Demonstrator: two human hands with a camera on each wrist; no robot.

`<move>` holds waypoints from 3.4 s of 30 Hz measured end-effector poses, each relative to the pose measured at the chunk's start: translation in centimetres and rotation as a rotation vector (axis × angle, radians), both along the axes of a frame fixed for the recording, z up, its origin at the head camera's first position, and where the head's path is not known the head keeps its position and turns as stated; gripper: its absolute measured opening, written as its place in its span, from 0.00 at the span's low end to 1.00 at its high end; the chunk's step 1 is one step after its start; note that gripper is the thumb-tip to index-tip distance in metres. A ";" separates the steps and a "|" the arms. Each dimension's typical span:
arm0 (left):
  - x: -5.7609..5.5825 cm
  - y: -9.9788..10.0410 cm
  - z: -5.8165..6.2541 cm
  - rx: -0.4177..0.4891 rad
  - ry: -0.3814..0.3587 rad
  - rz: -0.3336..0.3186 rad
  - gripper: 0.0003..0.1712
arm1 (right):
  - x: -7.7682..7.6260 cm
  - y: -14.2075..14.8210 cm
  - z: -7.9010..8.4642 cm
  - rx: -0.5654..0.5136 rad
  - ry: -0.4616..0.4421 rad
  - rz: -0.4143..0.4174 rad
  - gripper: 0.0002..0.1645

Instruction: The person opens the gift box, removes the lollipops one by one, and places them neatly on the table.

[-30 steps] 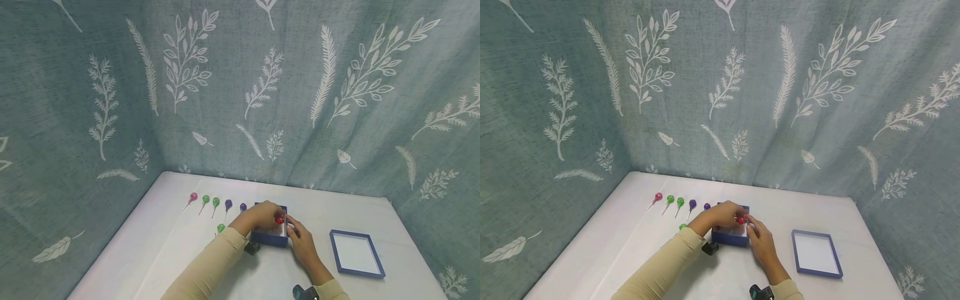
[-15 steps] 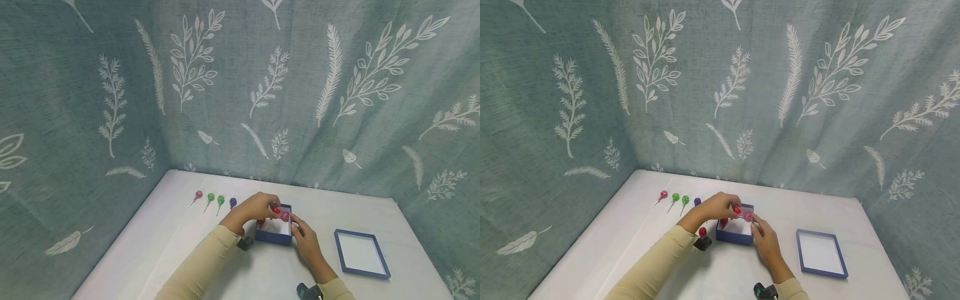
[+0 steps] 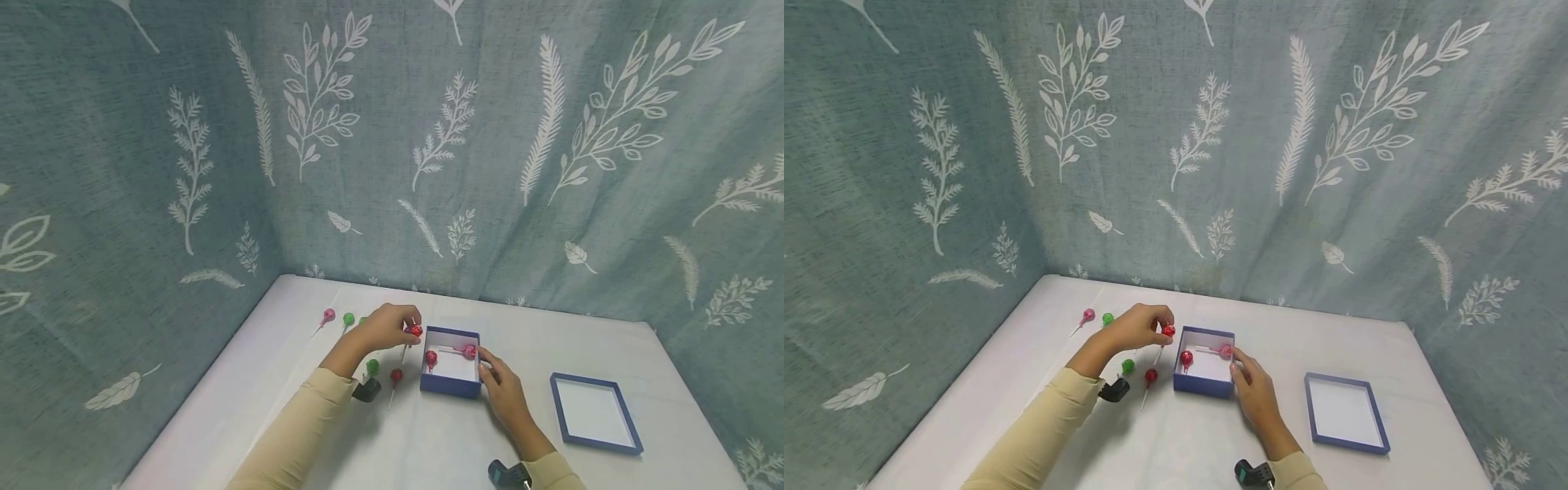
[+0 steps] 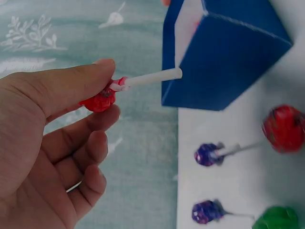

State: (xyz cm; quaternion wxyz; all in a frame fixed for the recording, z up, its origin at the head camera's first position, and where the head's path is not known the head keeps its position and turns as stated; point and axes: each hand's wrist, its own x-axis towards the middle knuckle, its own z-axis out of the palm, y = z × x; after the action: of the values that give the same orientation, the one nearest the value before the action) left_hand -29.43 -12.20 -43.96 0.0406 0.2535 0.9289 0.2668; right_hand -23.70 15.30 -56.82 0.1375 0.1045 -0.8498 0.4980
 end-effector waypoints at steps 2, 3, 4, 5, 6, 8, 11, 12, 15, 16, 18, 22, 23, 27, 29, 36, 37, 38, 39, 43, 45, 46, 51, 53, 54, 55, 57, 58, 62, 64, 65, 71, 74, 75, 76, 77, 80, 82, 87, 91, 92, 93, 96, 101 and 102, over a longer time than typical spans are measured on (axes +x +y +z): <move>0.1 -0.5 -0.3 -0.005 -0.013 0.018 0.13 | 0.0 0.0 0.0 -0.002 -0.008 0.001 0.23; 0.2 -0.8 -0.4 -0.002 -0.023 0.021 0.13 | 0.0 0.0 -0.1 -0.006 -0.014 0.003 0.23; 0.2 -1.0 -0.5 -0.001 -0.029 0.025 0.13 | 0.0 0.0 -0.1 -0.007 -0.018 0.004 0.23; 0.3 -1.2 -0.7 0.002 -0.034 0.026 0.13 | 0.0 0.0 -0.1 -0.006 -0.021 0.004 0.23; 0.3 -1.5 -0.8 0.005 -0.036 0.025 0.13 | 0.0 0.0 -0.1 -0.006 -0.022 0.005 0.23; 0.4 -2.0 -1.0 0.010 -0.039 0.022 0.13 | 0.0 0.0 -0.1 -0.010 -0.023 0.006 0.23; 0.5 -2.7 -1.3 0.008 -0.024 0.019 0.14 | 0.0 0.0 -0.1 -0.008 -0.016 0.006 0.23; 0.6 -3.0 -1.5 0.006 -0.019 0.018 0.14 | 0.0 0.0 0.0 -0.010 -0.013 0.005 0.23; 0.8 -3.8 -1.8 0.001 -0.014 0.025 0.15 | 0.0 0.0 -0.1 -0.007 -0.008 0.006 0.23; 0.9 -4.1 -1.9 0.001 -0.014 0.028 0.15 | 0.0 0.0 0.0 -0.010 -0.008 0.007 0.24; 1.0 -4.7 -2.1 -0.002 -0.022 0.042 0.14 | 0.0 0.0 -0.1 -0.003 -0.005 0.006 0.24; 1.5 -5.9 -2.5 -0.005 -0.022 0.090 0.13 | -0.1 0.0 -0.1 -0.006 0.006 0.001 0.23; 1.6 -6.2 -2.7 -0.005 -0.015 0.098 0.13 | -0.1 0.0 -0.1 -0.003 0.008 -0.001 0.23; 2.0 -7.5 -3.4 -0.002 0.004 0.142 0.13 | -0.1 0.0 -0.1 -0.003 0.007 -0.002 0.23; 2.2 -8.0 -3.8 -0.001 -0.001 0.162 0.14 | -0.1 0.0 -0.1 -0.003 0.003 0.000 0.23; 2.4 -9.4 -5.0 0.011 -0.055 0.255 0.12 | -0.1 0.0 -0.2 0.000 0.004 -0.001 0.23; 2.4 -9.6 -5.2 0.011 -0.062 0.266 0.12 | -0.1 0.0 -0.2 0.000 0.002 -0.001 0.23; 2.4 -9.8 -5.4 0.015 -0.066 0.273 0.12 | -0.1 0.0 -0.2 0.001 0.002 0.000 0.23; 2.4 -9.9 -5.6 0.017 -0.069 0.279 0.12 | -0.1 0.0 -0.2 0.003 0.001 0.000 0.23; 2.4 -10.5 -6.3 0.027 -0.069 0.282 0.13 | -0.1 0.0 -0.3 0.003 -0.002 0.000 0.24; 2.3 -10.8 -6.6 0.029 -0.072 0.277 0.13 | -0.1 0.0 -0.3 0.002 -0.005 -0.001 0.24; 2.3 -10.9 -6.7 0.030 -0.077 0.275 0.12 | -0.1 0.0 -0.3 0.001 -0.006 0.000 0.24; 2.2 -11.2 -7.6 0.026 -0.101 0.296 0.11 | -0.1 0.0 -0.4 0.009 -0.009 -0.003 0.24; 2.2 -11.2 -7.8 0.025 -0.106 0.304 0.11 | -0.1 0.0 -0.4 0.013 -0.007 -0.003 0.24; 2.2 -11.2 -7.9 0.025 -0.108 0.306 0.11 | -0.1 0.0 -0.4 0.010 -0.009 -0.004 0.24; 2.2 -11.3 -7.9 0.025 -0.107 0.305 0.11 | -0.1 0.0 -0.4 0.008 -0.009 -0.004 0.24; 2.2 -11.3 -8.0 0.021 -0.107 0.307 0.11 | 0.0 -0.1 -0.4 0.004 -0.010 -0.003 0.24; 2.2 -11.3 -8.0 0.019 -0.111 0.309 0.11 | 0.0 -0.1 -0.3 0.004 -0.009 -0.002 0.24; 2.3 -11.3 -8.2 0.013 -0.124 0.325 0.12 | 0.0 -0.1 -0.2 -0.001 -0.006 -0.001 0.23; 2.3 -11.3 -8.3 0.006 -0.130 0.333 0.12 | 0.0 -0.1 -0.2 0.004 -0.001 -0.003 0.23; 2.3 -11.3 -8.3 0.004 -0.133 0.337 0.12 | 0.0 -0.1 -0.2 0.007 0.002 -0.003 0.23; 2.4 -11.4 -8.6 0.002 -0.139 0.353 0.12 | -0.1 -0.2 -0.2 0.006 0.012 -0.007 0.23; 2.4 -11.4 -8.6 0.010 -0.143 0.355 0.12 | -0.1 -0.2 -0.2 -0.002 0.009 -0.005 0.23; 2.5 -11.5 -8.6 0.013 -0.146 0.355 0.12 | -0.1 -0.2 -0.2 0.000 0.010 -0.003 0.23; 2.5 -11.5 -8.5 0.014 -0.147 0.351 0.13 | -0.1 -0.2 -0.2 0.000 0.007 -0.002 0.23; 2.5 -11.6 -8.4 0.016 -0.151 0.350 0.13 | -0.1 -0.2 -0.2 -0.002 0.005 -0.001 0.23; 2.6 -11.8 -8.0 0.015 -0.159 0.350 0.15 | -0.1 -0.2 -0.3 -0.002 -0.002 -0.001 0.23; 2.6 -11.9 -7.5 0.014 -0.157 0.355 0.15 | -0.1 -0.2 -0.3 -0.005 -0.011 -0.003 0.23; 1.7 -11.6 -5.7 0.019 -0.135 0.368 0.14 | -0.1 0.0 -0.2 -0.010 -0.003 0.005 0.23; 0.8 -10.6 -4.8 0.030 -0.118 0.341 0.14 | -0.2 0.2 0.0 -0.012 -0.005 0.014 0.24; 0.6 -10.3 -4.7 0.027 -0.111 0.333 0.14 | -0.2 0.2 0.0 -0.012 -0.009 0.014 0.24; 0.5 -9.8 -4.6 0.021 -0.104 0.324 0.14 | -0.1 0.2 0.1 -0.012 -0.015 0.014 0.24; 0.2 -8.4 -4.4 0.009 -0.088 0.278 0.15 | 0.0 0.1 0.1 -0.008 -0.026 0.005 0.24; 0.0 -5.7 -4.0 0.002 -0.092 0.173 0.17 | 0.1 0.0 0.0 0.002 -0.033 -0.010 0.24; 0.0 -5.2 -4.0 0.003 -0.090 0.161 0.16 | 0.1 0.0 0.0 0.002 -0.034 -0.012 0.24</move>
State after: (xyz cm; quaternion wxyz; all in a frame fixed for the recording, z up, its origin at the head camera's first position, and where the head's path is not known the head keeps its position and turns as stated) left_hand -29.48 -17.35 -47.92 0.0607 0.1659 0.9431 0.2816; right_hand -23.63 15.27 -56.86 0.1259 0.0912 -0.8530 0.4983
